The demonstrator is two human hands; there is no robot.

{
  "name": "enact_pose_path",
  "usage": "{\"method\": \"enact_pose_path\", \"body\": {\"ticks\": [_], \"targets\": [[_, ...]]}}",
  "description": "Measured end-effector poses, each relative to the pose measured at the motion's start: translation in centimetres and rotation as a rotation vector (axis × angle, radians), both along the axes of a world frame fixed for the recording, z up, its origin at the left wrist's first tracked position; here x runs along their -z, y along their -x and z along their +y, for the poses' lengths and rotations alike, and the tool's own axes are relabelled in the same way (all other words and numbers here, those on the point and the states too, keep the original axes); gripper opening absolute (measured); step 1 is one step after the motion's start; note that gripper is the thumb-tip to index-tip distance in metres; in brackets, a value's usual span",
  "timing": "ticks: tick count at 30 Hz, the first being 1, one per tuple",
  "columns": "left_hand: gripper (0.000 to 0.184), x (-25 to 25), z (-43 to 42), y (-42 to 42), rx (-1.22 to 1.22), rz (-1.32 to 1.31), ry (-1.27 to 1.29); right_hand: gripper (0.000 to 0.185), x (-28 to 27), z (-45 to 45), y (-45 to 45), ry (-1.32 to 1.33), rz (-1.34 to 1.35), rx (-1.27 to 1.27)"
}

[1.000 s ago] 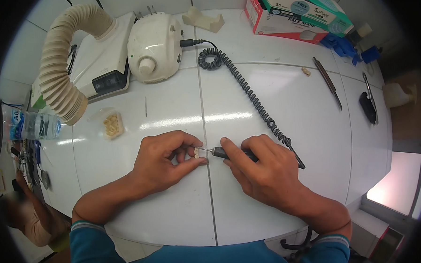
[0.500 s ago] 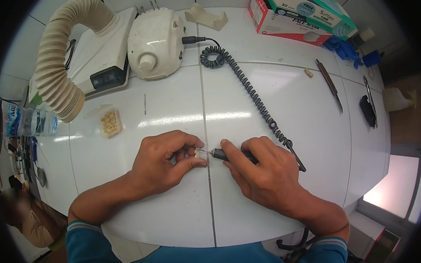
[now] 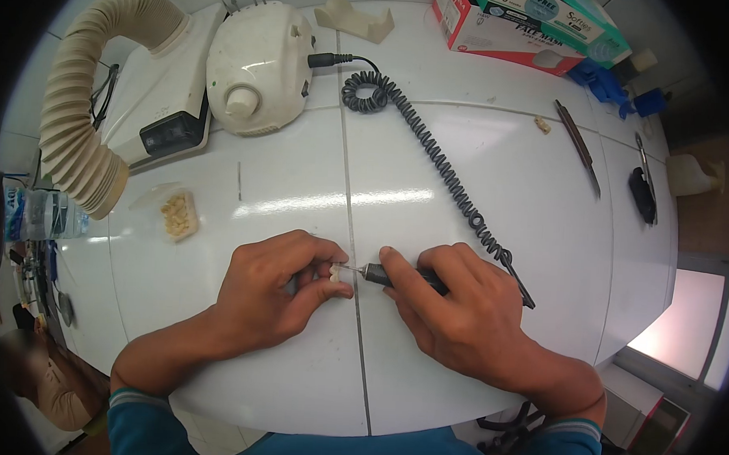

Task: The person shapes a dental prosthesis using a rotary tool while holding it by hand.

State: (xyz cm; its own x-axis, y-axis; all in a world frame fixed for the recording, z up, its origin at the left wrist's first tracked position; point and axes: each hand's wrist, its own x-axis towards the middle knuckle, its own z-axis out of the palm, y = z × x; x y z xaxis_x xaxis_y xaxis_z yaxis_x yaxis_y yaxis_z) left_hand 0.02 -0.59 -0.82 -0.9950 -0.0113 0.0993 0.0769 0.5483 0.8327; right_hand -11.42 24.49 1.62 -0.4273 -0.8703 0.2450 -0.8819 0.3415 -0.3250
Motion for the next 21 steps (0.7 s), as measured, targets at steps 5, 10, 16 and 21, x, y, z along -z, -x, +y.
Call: {"method": "enact_pose_path", "body": {"ticks": [5,10,16,21], "targets": [[0.031,0.03,-0.12,0.02,0.015,0.001,0.000,0.050,-0.12,0.00,0.07,-0.029,-0.013,-0.006],[0.032,0.10,-0.19,-0.03,0.015,0.014,-0.019,0.051,0.05,-0.07,0.16,-0.029,-0.011,-0.014],[0.033,0.05,-0.19,0.01,0.024,0.022,-0.002,0.050,-0.07,-0.12,0.24,-0.032,-0.016,-0.015],[0.033,-0.01,-0.21,0.01,0.020,0.011,-0.009,0.050,0.01,-0.09,0.15,-0.036,-0.021,-0.005]]}}
